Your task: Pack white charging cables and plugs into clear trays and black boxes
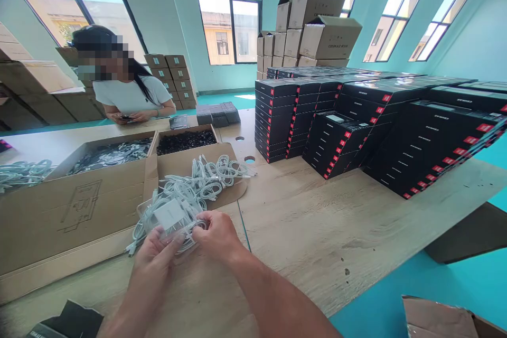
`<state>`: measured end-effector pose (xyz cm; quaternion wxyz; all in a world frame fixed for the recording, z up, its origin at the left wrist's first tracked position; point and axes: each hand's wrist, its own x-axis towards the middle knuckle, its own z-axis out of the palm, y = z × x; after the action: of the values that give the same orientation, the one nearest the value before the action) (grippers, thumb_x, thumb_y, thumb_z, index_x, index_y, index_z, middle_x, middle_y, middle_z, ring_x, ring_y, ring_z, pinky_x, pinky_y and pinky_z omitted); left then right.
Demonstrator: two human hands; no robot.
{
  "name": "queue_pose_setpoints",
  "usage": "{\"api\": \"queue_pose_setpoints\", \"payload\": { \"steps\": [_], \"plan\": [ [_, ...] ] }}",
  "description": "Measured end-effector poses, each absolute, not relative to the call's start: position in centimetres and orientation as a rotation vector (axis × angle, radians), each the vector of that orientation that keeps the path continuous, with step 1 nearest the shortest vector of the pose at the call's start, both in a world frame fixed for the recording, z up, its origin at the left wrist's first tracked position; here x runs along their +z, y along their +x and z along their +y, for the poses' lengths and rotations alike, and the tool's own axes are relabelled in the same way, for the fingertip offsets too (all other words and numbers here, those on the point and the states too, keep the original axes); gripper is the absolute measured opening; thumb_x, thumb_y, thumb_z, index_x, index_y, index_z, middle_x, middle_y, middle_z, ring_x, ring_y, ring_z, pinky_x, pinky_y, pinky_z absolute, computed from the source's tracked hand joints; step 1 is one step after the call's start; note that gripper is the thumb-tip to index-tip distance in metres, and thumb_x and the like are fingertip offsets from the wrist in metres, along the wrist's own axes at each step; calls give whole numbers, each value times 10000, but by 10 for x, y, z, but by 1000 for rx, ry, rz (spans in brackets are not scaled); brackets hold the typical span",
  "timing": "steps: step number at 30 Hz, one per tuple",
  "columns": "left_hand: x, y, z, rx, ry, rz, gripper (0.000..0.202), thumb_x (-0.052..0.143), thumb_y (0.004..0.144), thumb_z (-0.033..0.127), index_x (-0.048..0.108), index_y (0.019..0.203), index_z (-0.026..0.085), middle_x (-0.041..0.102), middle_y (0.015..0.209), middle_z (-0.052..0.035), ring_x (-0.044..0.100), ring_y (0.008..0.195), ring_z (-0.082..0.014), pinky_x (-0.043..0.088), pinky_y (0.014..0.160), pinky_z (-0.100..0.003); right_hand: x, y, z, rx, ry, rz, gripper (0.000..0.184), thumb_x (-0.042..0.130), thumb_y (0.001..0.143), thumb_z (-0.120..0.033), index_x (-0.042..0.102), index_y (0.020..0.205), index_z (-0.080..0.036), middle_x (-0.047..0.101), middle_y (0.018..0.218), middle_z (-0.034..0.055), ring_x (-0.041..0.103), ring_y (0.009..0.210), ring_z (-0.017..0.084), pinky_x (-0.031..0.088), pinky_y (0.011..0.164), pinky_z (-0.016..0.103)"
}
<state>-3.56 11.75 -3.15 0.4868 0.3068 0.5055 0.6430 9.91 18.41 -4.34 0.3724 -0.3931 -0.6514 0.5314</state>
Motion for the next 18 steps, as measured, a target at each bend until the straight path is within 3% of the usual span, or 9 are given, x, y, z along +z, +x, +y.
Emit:
{"api": "queue_pose_setpoints", "payload": {
  "steps": [3, 11, 18],
  "plan": [
    [-34, -38, 117, 1567, 731, 1201, 766, 931, 641, 352, 580, 1306, 207, 813, 1073, -80, 749, 1063, -285, 595, 917, -380, -45, 99, 184, 1402, -966, -1636, 133, 517, 696, -185, 646, 668, -177, 382, 585, -68, 328, 569, 97, 253, 511, 219],
    [-23, -36, 116, 1495, 633, 1203, 849, 974, 495, 239, 609, 1261, 184, 817, 1056, -107, 736, 1092, -357, 612, 886, -413, -49, 102, 185, 1585, -959, -1569, 311, 550, 673, -178, 779, 882, -151, 539, 629, -47, 434, 551, 102, 342, 517, 211],
    [-32, -47, 116, 1463, 659, 1188, 783, 941, 609, 283, 599, 1307, 191, 800, 1120, -128, 697, 1179, -355, 597, 930, -413, -48, 109, 183, 1596, -876, -1675, 197, 625, 792, -240, 763, 915, -170, 614, 734, -31, 513, 637, 115, 404, 578, 207]
  ]
}}
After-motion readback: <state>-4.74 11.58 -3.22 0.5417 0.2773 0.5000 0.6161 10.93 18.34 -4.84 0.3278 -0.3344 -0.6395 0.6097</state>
